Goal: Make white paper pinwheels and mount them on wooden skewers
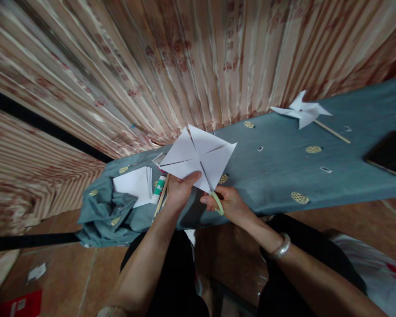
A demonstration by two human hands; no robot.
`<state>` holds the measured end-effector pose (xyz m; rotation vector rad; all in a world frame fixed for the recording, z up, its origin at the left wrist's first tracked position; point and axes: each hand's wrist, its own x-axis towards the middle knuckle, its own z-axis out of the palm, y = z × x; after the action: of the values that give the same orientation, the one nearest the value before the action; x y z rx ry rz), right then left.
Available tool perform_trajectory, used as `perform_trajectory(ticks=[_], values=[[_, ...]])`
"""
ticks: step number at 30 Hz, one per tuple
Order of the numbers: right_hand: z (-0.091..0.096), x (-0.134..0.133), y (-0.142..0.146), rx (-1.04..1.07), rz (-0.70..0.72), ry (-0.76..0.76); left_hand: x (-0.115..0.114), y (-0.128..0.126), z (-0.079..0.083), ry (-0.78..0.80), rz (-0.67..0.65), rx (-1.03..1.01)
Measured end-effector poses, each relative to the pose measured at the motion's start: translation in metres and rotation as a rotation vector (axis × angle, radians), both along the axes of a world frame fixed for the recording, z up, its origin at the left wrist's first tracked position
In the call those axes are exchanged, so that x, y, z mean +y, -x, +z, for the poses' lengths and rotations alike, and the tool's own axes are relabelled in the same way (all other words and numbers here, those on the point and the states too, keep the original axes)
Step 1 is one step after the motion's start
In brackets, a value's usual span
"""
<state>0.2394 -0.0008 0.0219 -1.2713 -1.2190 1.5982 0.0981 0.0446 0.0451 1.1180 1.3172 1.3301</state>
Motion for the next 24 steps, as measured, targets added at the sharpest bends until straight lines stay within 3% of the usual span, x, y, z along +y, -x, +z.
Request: perform_trajectory(ticks=[15,24], values=[[-0.002,0.000,0.000,0.001,0.027,-0.016,0.001,0.001,-0.004,-0.009,-0.010,-0.012],[-0.010,-0.005,-0.019,-0.023,0.170,0.019,0.007,0.008,-0.013,-0.002,0.005,-0.074]])
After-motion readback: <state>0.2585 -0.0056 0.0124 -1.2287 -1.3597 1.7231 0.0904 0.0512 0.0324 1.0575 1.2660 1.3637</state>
